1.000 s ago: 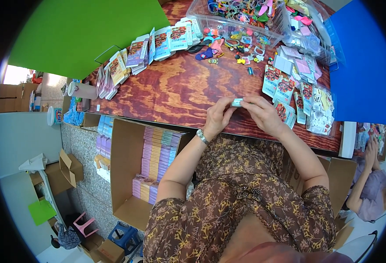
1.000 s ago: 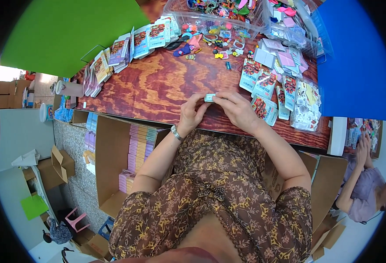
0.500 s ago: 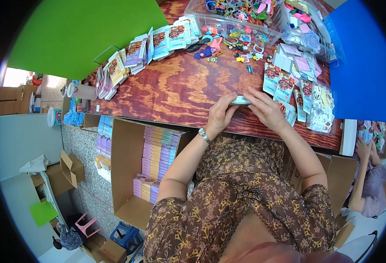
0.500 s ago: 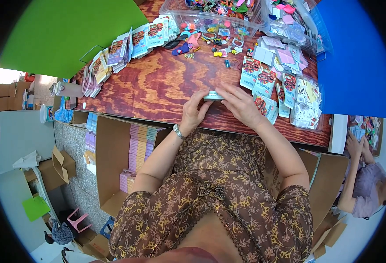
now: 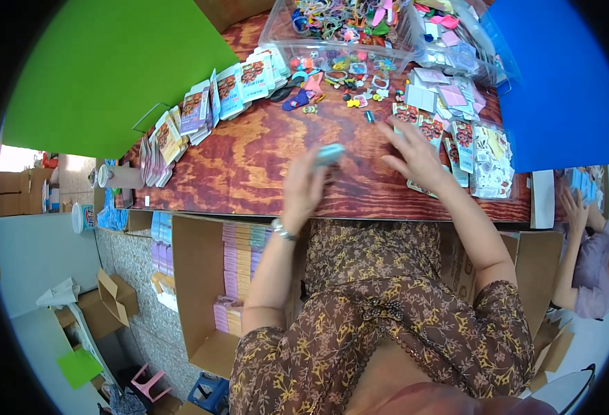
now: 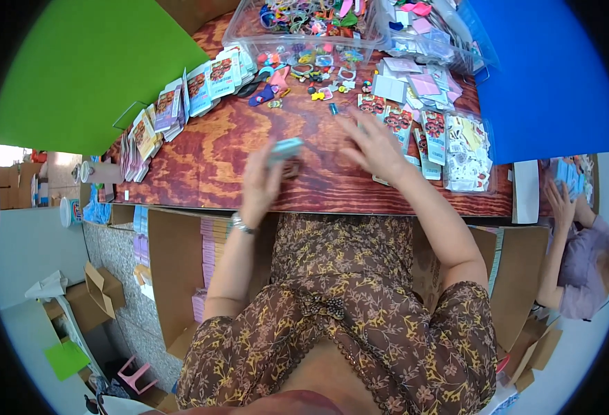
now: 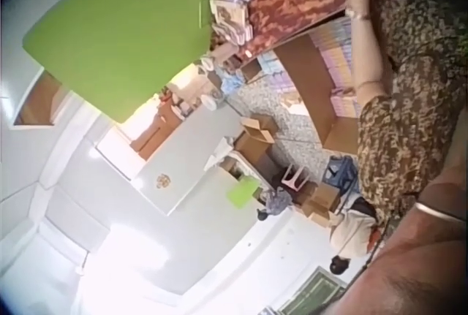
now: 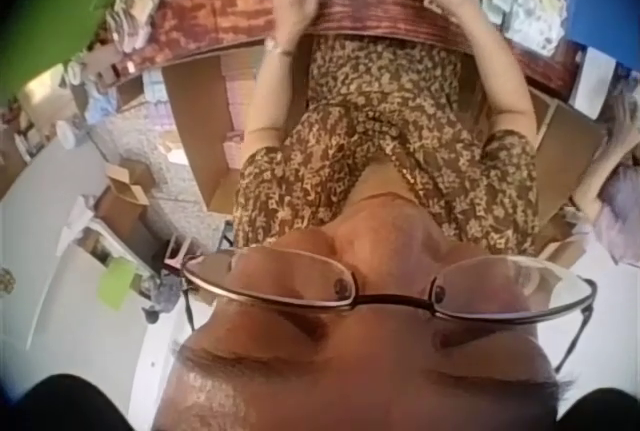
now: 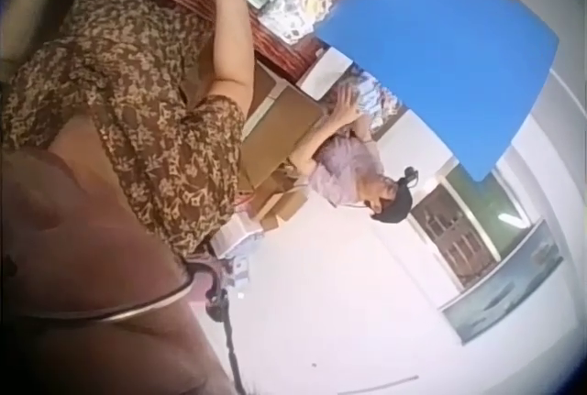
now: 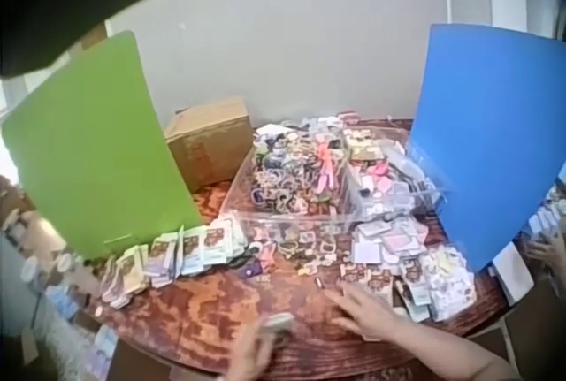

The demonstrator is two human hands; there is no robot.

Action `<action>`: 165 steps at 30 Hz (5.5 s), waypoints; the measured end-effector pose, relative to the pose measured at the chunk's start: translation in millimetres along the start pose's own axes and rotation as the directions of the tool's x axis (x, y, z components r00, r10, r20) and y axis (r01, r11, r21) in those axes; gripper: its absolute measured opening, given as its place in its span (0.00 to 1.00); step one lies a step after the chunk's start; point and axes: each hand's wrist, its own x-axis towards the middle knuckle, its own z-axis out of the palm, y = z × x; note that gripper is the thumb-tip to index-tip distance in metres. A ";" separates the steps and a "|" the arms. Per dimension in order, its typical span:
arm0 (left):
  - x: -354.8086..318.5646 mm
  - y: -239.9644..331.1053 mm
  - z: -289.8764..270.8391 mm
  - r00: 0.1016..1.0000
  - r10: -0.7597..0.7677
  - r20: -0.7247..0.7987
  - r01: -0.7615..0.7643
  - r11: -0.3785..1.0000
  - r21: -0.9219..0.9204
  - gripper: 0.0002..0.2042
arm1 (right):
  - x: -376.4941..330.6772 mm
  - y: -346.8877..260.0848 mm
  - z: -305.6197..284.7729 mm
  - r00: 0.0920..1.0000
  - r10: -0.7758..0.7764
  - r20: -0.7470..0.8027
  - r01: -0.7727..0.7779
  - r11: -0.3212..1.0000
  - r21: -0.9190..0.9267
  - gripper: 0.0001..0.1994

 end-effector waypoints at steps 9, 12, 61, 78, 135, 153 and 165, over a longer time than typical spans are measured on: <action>-8.6 -52.8 -109.8 0.860 -0.498 0.113 0.273 0.636 0.722 0.32 | 5.7 28.2 29.2 0.998 -0.009 -0.058 -0.024 0.833 -0.552 0.23; -4.3 -33.8 -79.0 0.988 -0.105 0.114 0.021 0.819 0.573 0.43 | 23.1 -13.6 3.8 0.991 0.129 -0.036 -0.133 0.978 -0.163 0.20; -9.9 38.5 54.5 0.988 -0.148 -0.030 0.150 0.987 0.060 0.42 | 7.4 -55.6 3.7 0.984 -0.160 -0.073 0.167 0.981 0.095 0.14; -19.9 16.0 32.3 0.963 -0.267 -0.034 0.268 0.961 0.061 0.44 | 97.5 22.4 107.6 0.986 0.090 0.138 -0.093 0.995 0.017 0.18; 8.3 35.7 86.8 0.928 -0.249 0.277 0.313 0.925 -0.215 0.42 | -133.1 172.5 -79.3 0.778 0.538 -0.324 -0.628 0.679 -0.380 0.12; 6.7 40.9 82.8 0.913 -0.290 0.286 0.361 0.901 -0.240 0.42 | -142.1 172.3 -110.7 0.818 0.512 -0.261 -0.550 0.830 -0.093 0.09; 2.9 34.9 82.5 0.919 -0.278 0.279 0.348 0.905 -0.245 0.42 | -143.3 151.3 -84.0 0.757 0.648 0.078 -0.637 0.760 -0.132 0.13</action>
